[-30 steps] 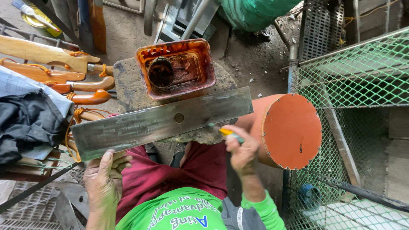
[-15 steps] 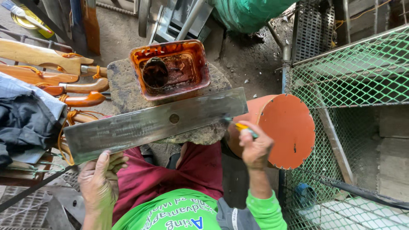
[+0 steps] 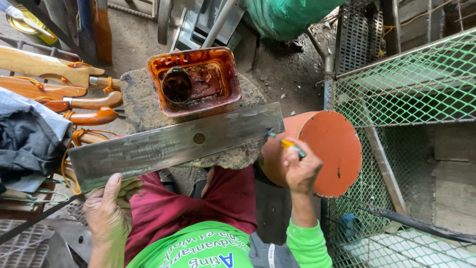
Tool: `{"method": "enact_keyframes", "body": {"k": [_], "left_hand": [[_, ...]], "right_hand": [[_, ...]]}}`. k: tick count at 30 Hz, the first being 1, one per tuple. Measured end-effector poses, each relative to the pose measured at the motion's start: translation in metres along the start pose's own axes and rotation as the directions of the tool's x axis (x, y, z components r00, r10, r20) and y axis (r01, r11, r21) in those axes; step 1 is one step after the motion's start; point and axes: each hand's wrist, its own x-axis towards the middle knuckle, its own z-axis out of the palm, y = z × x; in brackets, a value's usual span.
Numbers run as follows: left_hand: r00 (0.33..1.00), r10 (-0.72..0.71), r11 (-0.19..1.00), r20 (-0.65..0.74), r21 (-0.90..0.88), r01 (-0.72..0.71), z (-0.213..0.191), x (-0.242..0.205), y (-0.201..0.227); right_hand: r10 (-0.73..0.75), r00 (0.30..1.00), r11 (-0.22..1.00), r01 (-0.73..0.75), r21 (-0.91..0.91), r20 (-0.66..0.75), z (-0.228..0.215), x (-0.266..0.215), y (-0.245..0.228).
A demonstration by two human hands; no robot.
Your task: The person applies a dark reddish-brown substance to a flat metal blade using a small brush. They repeatedly dip the brush into a plastic container and spread the substance across the blade's surface while seated.
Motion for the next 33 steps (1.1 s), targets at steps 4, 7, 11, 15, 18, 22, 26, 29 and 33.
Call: {"method": "enact_keyframes", "body": {"k": [4,7,11,15,18,22,26,29,33], "left_hand": [[1.0,-0.012,1.0,-0.025,0.025,0.013,0.003,-0.001,0.002],[0.999,-0.013,1.0,-0.038,0.0,0.013,0.006,-0.003,0.003],[0.999,0.017,1.0,-0.029,-0.026,-0.018,0.004,-0.002,0.001],[0.999,0.018,1.0,-0.043,-0.025,-0.019,0.001,0.007,-0.001],[0.997,-0.017,1.0,-0.075,-0.021,0.016,0.005,0.011,0.002],[0.988,-0.138,0.892,-0.071,0.425,0.155,0.028,-0.015,0.008],[0.866,0.224,0.448,0.448,0.741,-0.5,0.068,-0.049,0.01],[0.56,0.362,0.094,0.745,0.568,-0.817,0.099,-0.042,0.008],[0.442,0.293,-0.112,0.848,0.489,-0.865,0.131,-0.013,0.003]], "right_hand": [[-0.024,0.997,0.992,0.032,-0.119,0.068,0.021,-0.004,-0.012],[-0.219,0.949,0.959,0.253,-0.131,0.227,0.043,-0.02,-0.023],[0.012,0.989,0.984,0.014,-0.175,0.149,0.038,0.001,-0.03],[-0.011,0.998,0.997,0.015,-0.075,0.056,0.037,0.021,-0.034],[-0.106,0.983,0.989,0.12,-0.089,0.152,0.058,0.006,-0.035],[-0.303,0.926,0.937,0.332,-0.106,0.228,0.063,-0.004,-0.032],[0.011,0.998,0.965,0.006,-0.263,0.064,0.035,0.017,-0.029],[0.07,0.997,0.984,-0.062,-0.167,0.039,0.042,0.015,-0.032],[-0.345,0.905,0.91,0.388,-0.148,0.25,0.057,-0.005,-0.034]]}}
